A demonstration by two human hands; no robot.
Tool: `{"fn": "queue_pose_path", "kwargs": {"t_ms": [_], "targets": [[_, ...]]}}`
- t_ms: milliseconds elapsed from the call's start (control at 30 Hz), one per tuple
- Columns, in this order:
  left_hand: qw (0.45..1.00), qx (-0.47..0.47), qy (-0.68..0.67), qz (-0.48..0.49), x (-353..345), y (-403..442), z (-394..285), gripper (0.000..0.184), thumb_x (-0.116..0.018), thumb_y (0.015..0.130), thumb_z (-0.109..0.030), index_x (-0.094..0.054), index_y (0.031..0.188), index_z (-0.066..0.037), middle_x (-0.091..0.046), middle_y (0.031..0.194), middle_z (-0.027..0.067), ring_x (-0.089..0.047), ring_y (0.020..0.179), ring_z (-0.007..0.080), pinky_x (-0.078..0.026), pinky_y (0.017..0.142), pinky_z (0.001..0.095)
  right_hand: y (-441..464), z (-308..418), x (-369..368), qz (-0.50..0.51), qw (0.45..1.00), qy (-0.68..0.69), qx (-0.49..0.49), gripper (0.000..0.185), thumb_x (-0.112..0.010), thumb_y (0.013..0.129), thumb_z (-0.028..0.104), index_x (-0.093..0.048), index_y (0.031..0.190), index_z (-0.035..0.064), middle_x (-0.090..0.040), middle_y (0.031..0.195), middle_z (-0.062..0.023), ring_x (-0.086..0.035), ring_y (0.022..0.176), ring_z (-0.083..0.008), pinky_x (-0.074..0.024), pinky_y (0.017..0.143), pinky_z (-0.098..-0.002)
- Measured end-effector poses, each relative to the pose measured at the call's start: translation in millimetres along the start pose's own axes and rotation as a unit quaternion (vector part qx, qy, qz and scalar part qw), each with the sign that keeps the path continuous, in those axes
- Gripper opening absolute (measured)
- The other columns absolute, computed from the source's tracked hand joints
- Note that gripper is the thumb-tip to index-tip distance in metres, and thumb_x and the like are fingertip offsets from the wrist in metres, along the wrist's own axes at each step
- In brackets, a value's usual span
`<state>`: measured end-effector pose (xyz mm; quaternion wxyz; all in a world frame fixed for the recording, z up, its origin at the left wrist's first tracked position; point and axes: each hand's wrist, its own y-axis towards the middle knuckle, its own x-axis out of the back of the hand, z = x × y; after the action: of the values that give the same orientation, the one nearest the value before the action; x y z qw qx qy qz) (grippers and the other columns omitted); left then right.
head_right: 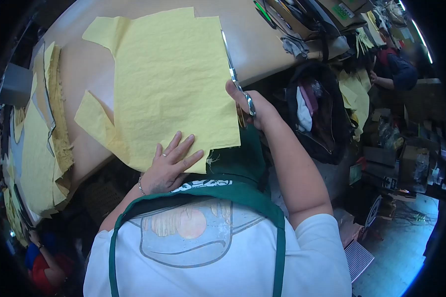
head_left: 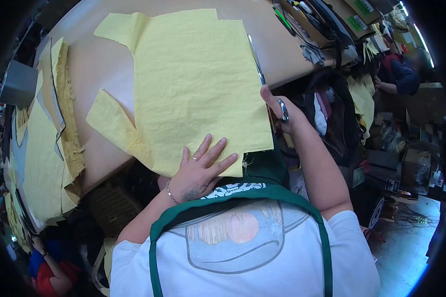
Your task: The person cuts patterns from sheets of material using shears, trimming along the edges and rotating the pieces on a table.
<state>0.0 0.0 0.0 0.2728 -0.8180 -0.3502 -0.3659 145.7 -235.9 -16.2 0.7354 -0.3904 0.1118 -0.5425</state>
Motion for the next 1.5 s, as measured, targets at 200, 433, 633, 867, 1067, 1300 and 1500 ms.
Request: {"fn": "queue_pose_path", "kwargs": {"t_ms": [200,433,633,867,1067,1300,1500], "targets": [[1.000,-0.007,-0.023,-0.017,0.0,-5.1,0.3,0.069,-0.056,0.072,-0.008,-0.029,0.131,-0.029,-0.014,0.142,0.0065,-0.009,0.131,0.0341,-0.017,0.090,0.0684,2.8,16.0,-11.0,-0.029,0.999,0.024,0.022,0.073,-0.049,0.054,0.081,-0.045,0.055,0.0083,-0.038,0.051,-0.0007,-0.035,0.045,-0.0080,-0.0264,0.040,-0.0241],[0.999,-0.018,-0.017,-0.022,-4.0,-8.0,7.3,0.069,-0.058,0.072,-0.013,-0.028,0.131,-0.031,-0.014,0.142,0.0052,-0.010,0.130,0.0341,-0.022,0.087,0.0680,4.5,-2.2,-12.4,-0.047,0.997,0.016,0.064,0.077,-0.051,0.057,0.077,-0.050,0.056,0.0005,-0.041,0.051,-0.0017,-0.039,0.048,-0.0094,-0.0323,0.043,-0.0267],[0.999,-0.023,-0.015,-0.027,-6.3,-10.3,11.3,0.068,-0.058,0.073,-0.017,-0.028,0.131,-0.032,-0.014,0.142,0.0043,-0.011,0.130,0.0335,-0.024,0.086,0.0683,-5.6,0.1,-17.5,-0.062,0.996,-0.011,0.069,0.076,-0.051,0.059,0.076,-0.052,0.058,-0.0003,-0.042,0.052,-0.0023,-0.041,0.050,-0.0102,-0.0351,0.047,-0.0275],[0.999,-0.031,-0.014,-0.029,-6.1,-12.2,10.9,0.065,-0.057,0.075,-0.018,-0.028,0.131,-0.033,-0.014,0.142,0.0033,-0.011,0.130,0.0329,-0.023,0.087,0.0685,3.6,5.3,-13.0,-0.044,0.999,0.003,-0.001,0.080,-0.048,0.059,0.078,-0.055,0.067,-0.0012,-0.046,0.054,-0.0027,-0.043,0.050,-0.0104,-0.0346,0.046,-0.0254],[0.999,-0.035,-0.024,-0.008,-4.6,-18.4,11.8,0.062,-0.056,0.077,-0.019,-0.028,0.131,-0.033,-0.015,0.142,0.0019,-0.011,0.130,0.0325,-0.021,0.089,0.0682,6.9,28.0,-18.3,-0.057,0.997,0.049,0.018,0.087,-0.048,0.060,0.078,-0.057,0.085,-0.0050,-0.052,0.064,-0.0051,-0.046,0.051,-0.0129,-0.0378,0.046,-0.0246],[0.998,-0.035,-0.059,-0.009,-1.2,-21.7,12.4,0.065,-0.058,0.072,-0.011,-0.032,0.129,-0.029,-0.016,0.141,0.0057,-0.013,0.130,0.0335,-0.018,0.091,0.0675,5.4,19.9,-24.5,-0.069,0.993,0.074,0.063,0.085,-0.055,0.063,0.070,-0.055,0.092,-0.0094,-0.057,0.075,-0.0106,-0.054,0.061,-0.0163,-0.0444,0.054,-0.0280],[0.998,-0.037,-0.042,-0.005,-3.9,-22.0,15.6,0.063,-0.056,0.077,-0.019,-0.028,0.131,-0.034,-0.014,0.142,0.0014,-0.013,0.130,0.0320,-0.021,0.090,0.0679,7.1,12.6,-23.9,-0.064,0.995,0.053,0.058,0.083,-0.056,0.063,0.069,-0.055,0.091,-0.0095,-0.057,0.080,-0.0145,-0.055,0.075,-0.0166,-0.0453,0.062,-0.0315]]}}
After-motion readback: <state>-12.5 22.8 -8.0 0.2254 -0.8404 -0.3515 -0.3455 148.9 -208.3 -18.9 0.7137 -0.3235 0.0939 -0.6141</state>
